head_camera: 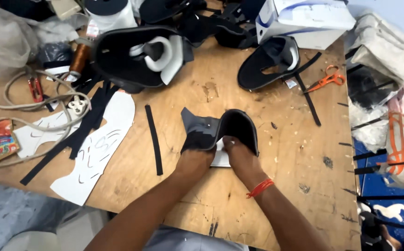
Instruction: The person works at a wooden table in a shoe workshop, pulling a black fabric shoe upper inside out and pressing and shaping it by hand, then works the piece over a white paper pattern, repeatedly folding and smoothing the upper and a foam shoe component to form the shoe part.
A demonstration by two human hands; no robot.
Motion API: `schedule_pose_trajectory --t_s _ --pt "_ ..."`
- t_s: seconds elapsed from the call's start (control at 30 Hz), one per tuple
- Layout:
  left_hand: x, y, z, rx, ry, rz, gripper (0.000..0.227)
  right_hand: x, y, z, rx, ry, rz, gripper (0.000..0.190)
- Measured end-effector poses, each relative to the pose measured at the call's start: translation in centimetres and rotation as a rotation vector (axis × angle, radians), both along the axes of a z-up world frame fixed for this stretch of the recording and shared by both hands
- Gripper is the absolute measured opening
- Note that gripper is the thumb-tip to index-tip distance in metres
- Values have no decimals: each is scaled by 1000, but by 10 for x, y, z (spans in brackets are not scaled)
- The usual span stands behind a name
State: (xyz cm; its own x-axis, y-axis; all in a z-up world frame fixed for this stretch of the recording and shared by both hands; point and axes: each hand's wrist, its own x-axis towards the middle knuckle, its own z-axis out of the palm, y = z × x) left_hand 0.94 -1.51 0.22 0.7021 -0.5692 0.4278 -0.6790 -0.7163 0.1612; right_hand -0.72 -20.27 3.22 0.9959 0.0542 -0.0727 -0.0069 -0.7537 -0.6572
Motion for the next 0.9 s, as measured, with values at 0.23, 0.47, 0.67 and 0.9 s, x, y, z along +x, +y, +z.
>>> schedule_pose_trajectory --t_s 0.23,0.47,0.67,0.9 --pt "-21 14 -48 383 248 -150 15 -12 -3 -7 -174 -86 77 25" --pt "-19 18 -8 263 322 -145 24 -8 -1 -22 -89 -212 16 28" --pt "-19 21 -34 335 114 -219 27 -11 1 -30 -157 46 -17 25" --pt "-10 1 31 141 286 -83 38 1 31 -61 370 131 -277 36"
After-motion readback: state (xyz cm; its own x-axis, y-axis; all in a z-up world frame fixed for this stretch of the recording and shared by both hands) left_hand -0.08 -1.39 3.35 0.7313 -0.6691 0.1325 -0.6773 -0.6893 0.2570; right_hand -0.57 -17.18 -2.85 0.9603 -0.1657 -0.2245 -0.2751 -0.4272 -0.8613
